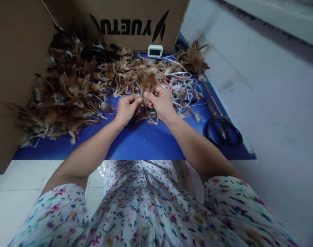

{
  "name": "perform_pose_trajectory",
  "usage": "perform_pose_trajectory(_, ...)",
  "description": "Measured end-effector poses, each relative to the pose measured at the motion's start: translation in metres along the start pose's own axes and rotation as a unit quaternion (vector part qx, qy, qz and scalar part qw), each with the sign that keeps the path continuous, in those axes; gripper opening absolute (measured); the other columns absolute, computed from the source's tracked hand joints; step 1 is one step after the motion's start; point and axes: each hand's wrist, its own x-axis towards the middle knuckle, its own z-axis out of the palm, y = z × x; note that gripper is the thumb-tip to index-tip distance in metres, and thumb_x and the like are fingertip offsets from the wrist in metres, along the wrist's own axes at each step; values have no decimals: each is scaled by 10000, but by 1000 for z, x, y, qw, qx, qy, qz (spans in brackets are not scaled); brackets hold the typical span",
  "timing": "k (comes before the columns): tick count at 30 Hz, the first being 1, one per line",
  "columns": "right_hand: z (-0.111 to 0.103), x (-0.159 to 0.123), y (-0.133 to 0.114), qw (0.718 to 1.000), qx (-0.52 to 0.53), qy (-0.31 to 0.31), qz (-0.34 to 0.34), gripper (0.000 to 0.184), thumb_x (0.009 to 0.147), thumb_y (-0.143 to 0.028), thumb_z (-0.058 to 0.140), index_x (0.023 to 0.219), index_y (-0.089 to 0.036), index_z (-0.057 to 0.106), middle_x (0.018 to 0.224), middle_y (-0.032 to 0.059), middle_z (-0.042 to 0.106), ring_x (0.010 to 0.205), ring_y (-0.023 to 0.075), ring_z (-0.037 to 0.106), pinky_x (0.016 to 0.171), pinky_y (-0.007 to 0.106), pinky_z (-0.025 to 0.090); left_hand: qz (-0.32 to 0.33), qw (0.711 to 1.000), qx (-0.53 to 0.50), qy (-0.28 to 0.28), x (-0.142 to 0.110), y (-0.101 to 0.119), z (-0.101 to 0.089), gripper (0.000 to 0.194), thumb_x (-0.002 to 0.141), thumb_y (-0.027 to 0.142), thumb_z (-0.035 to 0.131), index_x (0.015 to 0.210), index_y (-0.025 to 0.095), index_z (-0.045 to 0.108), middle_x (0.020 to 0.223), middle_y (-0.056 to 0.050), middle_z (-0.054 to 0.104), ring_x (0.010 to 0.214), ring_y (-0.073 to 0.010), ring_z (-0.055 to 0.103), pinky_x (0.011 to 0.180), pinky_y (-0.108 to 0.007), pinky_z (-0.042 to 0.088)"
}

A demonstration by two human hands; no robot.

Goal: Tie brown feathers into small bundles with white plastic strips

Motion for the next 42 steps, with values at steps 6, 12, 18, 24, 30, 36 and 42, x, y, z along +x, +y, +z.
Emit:
perform_pose_trajectory(6, 1, -2, -4, 1000, -6, 2, 8, 236, 816, -195, 723, 709, -211, 513, 511, -111, 461, 395, 31, 419, 400, 187, 316, 29, 999, 29, 8, 2, -4, -3, 221, 852, 268, 741, 675, 157, 669, 566, 20, 662, 382, -67, 519, 384, -174, 428)
perform_pose_trajectory(12, 2, -3, -6, 1000, -10, 10, 12, 230, 831, -121, 683, 693, -202, 519, 499, -113, 450, 388, 23, 415, 395, 177, 312, 43, 998, 54, 7, 2, -4, -3, 208, 867, 221, 693, 670, 162, 668, 527, 30, 636, 369, -66, 499, 393, -177, 414)
perform_pose_trajectory(18, 2, -3, -1, 1000, -8, 8, 7, 290, 809, -190, 755, 670, -205, 501, 485, -110, 470, 397, 27, 429, 392, 170, 323, 53, 997, 52, 2, 1, -3, -4, 208, 872, 226, 689, 675, 163, 668, 492, 41, 600, 368, -65, 494, 394, -174, 400)
perform_pose_trajectory(24, 2, -5, -3, 999, 19, -8, 27, 286, 787, -249, 804, 687, -198, 541, 482, -107, 480, 400, 31, 429, 389, 175, 313, 50, 999, 21, -3, 1, -2, -3, 219, 870, 277, 708, 689, 163, 662, 520, 36, 615, 368, -60, 488, 389, -176, 405)
perform_pose_trajectory(30, 0, -6, -6, 998, 29, -28, 45, 302, 783, -303, 826, 728, -191, 552, 500, -109, 482, 405, 30, 433, 392, 179, 327, 26, 999, -37, -2, 3, -4, -3, 297, 815, 417, 778, 697, 172, 658, 515, 36, 605, 383, -74, 503, 381, -186, 429)
perform_pose_trajectory(36, -7, 0, -8, 997, 66, -34, 34, 399, 743, -440, 862, 793, -204, 544, 579, -94, 557, 417, 24, 428, 388, 180, 335, -6, 997, -77, -11, 5, -1, -3, 353, 771, 459, 812, 679, 169, 633, 612, 7, 661, 406, -62, 497, 379, -184, 423)
perform_pose_trajectory(42, -11, 4, -7, 998, 49, -50, 9, 485, 723, -574, 839, 844, -222, 528, 671, -68, 610, 456, 27, 449, 407, 184, 348, -2, 997, -54, -50, 4, -3, -5, 379, 815, 504, 770, 706, 170, 630, 661, -16, 686, 436, -64, 516, 403, -180, 437)
